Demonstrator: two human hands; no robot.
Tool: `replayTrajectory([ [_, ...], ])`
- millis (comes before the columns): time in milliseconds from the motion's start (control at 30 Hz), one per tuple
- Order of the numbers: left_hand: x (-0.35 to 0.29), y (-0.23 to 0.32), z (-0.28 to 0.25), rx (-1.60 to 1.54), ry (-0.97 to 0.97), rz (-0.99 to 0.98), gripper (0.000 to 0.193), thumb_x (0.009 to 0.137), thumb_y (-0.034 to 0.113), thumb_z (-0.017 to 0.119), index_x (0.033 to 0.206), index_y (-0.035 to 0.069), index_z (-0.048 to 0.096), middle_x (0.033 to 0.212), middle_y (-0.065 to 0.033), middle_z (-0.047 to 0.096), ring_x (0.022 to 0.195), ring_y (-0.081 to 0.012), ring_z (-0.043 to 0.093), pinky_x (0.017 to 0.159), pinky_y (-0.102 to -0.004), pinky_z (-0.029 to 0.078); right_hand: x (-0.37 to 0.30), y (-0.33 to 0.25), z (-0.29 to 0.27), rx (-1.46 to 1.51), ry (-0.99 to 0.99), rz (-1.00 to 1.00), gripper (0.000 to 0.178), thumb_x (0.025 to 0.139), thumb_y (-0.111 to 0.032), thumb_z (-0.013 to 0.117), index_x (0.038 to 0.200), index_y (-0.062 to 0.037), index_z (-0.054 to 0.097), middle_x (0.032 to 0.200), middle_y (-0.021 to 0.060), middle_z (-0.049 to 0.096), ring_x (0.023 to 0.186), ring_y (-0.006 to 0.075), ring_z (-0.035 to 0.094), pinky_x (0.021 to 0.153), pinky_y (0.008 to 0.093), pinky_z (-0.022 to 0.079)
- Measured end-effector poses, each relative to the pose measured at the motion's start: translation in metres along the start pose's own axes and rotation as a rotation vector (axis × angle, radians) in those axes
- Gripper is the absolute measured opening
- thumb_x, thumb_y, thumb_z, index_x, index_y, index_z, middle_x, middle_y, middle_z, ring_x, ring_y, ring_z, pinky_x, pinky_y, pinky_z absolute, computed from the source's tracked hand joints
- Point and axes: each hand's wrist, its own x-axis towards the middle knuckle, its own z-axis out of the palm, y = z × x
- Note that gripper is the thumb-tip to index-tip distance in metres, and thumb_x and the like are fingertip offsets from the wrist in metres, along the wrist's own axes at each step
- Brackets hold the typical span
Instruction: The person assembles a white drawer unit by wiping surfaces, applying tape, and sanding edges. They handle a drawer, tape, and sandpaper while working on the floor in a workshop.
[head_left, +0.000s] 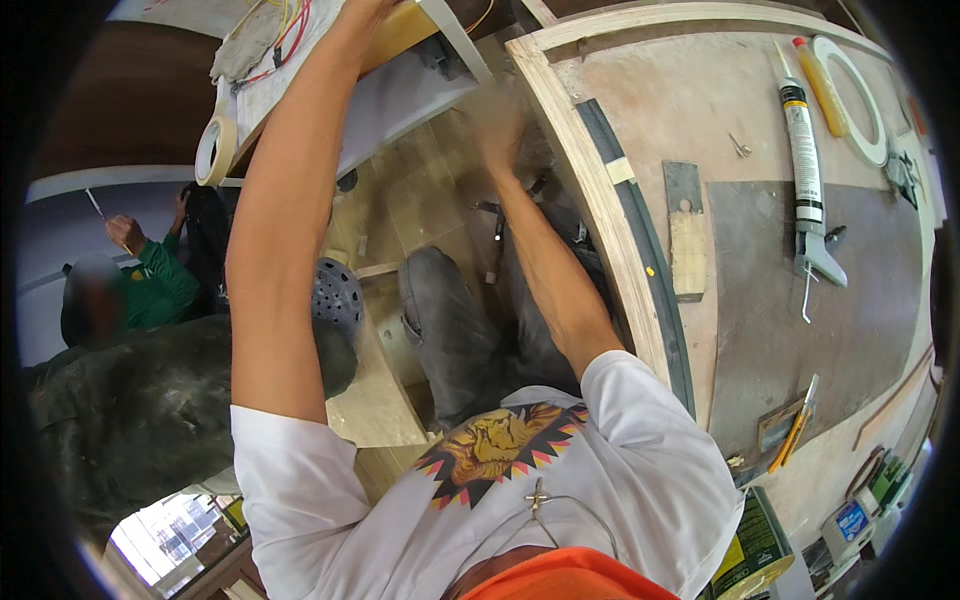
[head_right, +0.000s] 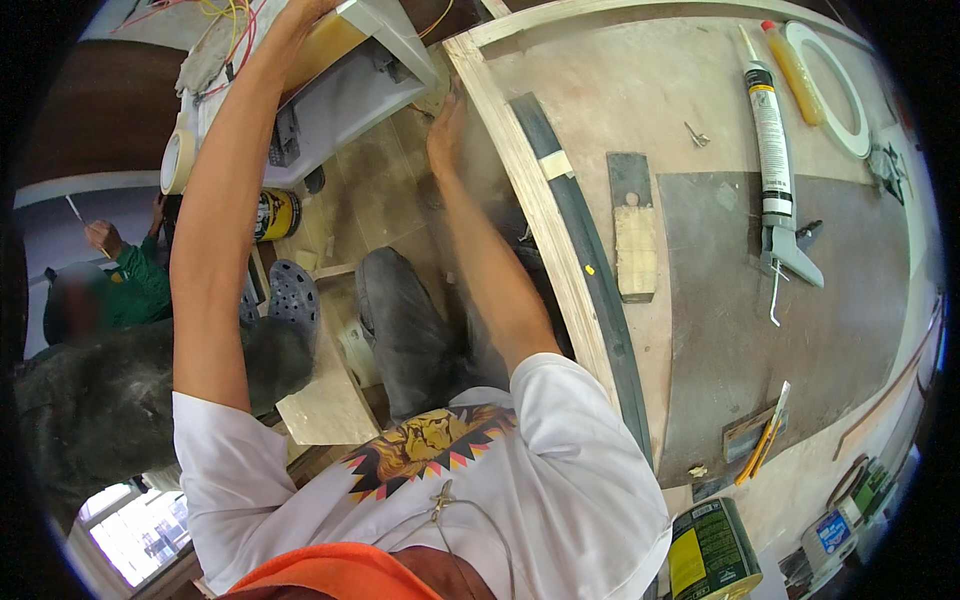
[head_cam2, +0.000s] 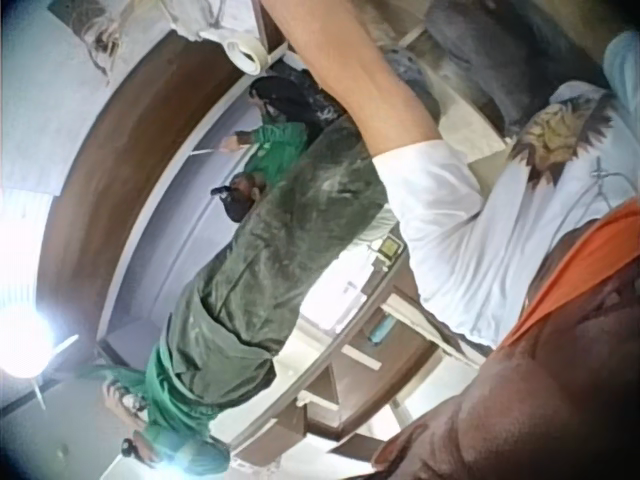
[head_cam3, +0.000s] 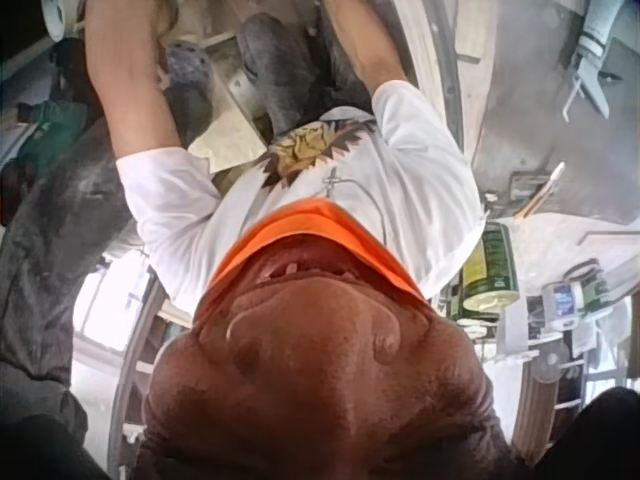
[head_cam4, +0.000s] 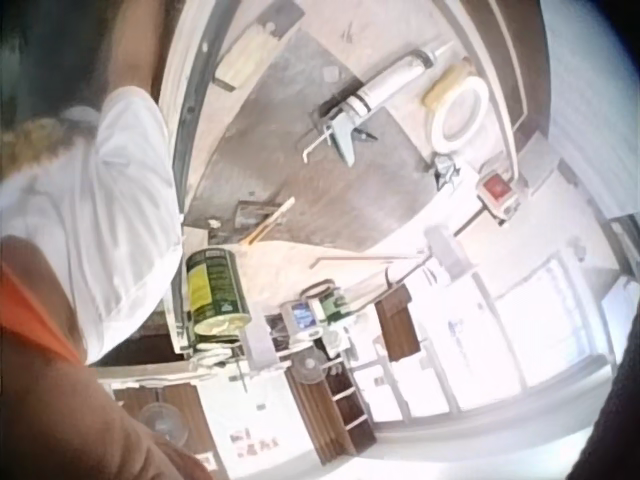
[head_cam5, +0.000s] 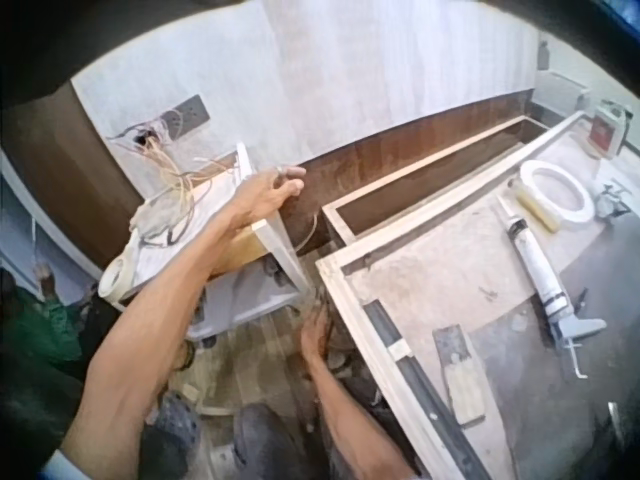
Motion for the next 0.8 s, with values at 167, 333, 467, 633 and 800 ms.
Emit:
replayTrajectory([
  [167, 0.003, 0.001, -0.007, -0.009, -0.026, -0.004, 0.046, 0.100, 0.035, 0.061, 0.137, 0.009, 0.065, 0.108, -0.0118, 0.077, 0.106, -0.0225, 0.069, 0.094, -0.0352, 0.051, 0.005, 0.005, 0.001, -0.082, -0.180, 0.134, 0.047, 0.112, -0.025, 0.039, 0.151, -0.0015, 0.046, 0.150, 0.0250, 0.052, 0.136, 0.0420, 0.052, 0.112, 0.0437, 0.042],
  [333, 0.005, 0.013, -0.005, 0.005, -0.052, -0.004, 0.048, 0.100, 0.035, 0.061, 0.137, 0.005, 0.063, 0.112, -0.0132, 0.076, 0.108, -0.0222, 0.069, 0.096, -0.0356, 0.051, 0.011, 0.047, 0.020, 0.015, -0.094, -0.009, 0.049, 0.110, -0.032, 0.045, 0.149, -0.0017, 0.049, 0.149, 0.0203, 0.055, 0.132, 0.0370, 0.057, 0.108, 0.0419, 0.044],
  [467, 0.018, 0.005, 0.008, -0.088, -0.037, 0.095, 0.048, 0.100, 0.034, 0.061, 0.137, 0.002, 0.062, 0.114, -0.0138, 0.074, 0.109, -0.0223, 0.067, 0.098, -0.0360, 0.050, 0.019, 0.030, 0.006, 0.626, -0.107, 0.591, 0.051, 0.110, -0.038, 0.049, 0.147, -0.0046, 0.049, 0.143, 0.0129, 0.058, 0.122, 0.0290, 0.061, 0.105, 0.0388, 0.046],
  [633, 0.016, 0.009, 0.001, -0.119, -0.069, 0.059, 0.047, 0.101, 0.031, 0.060, 0.137, 0.001, 0.061, 0.117, -0.0129, 0.073, 0.112, -0.0214, 0.066, 0.101, -0.0349, 0.049, 0.029, -0.005, 0.006, 1.297, -0.044, 0.731, 0.052, 0.109, -0.040, 0.051, 0.147, -0.0047, 0.048, 0.142, 0.0100, 0.057, 0.121, 0.0237, 0.058, 0.106, 0.0355, 0.045],
  [800, 0.021, -0.007, 0.012, -0.146, -0.080, 0.111, 0.048, 0.101, 0.029, 0.061, 0.138, -0.001, 0.061, 0.120, -0.0126, 0.072, 0.113, -0.0210, 0.065, 0.101, -0.0352, 0.049, 0.008, -0.073, -0.021, 1.199, 0.134, 0.743, 0.049, 0.109, -0.032, 0.051, 0.148, -0.0012, 0.046, 0.148, 0.0117, 0.052, 0.132, 0.0242, 0.050, 0.114, 0.0361, 0.038],
])
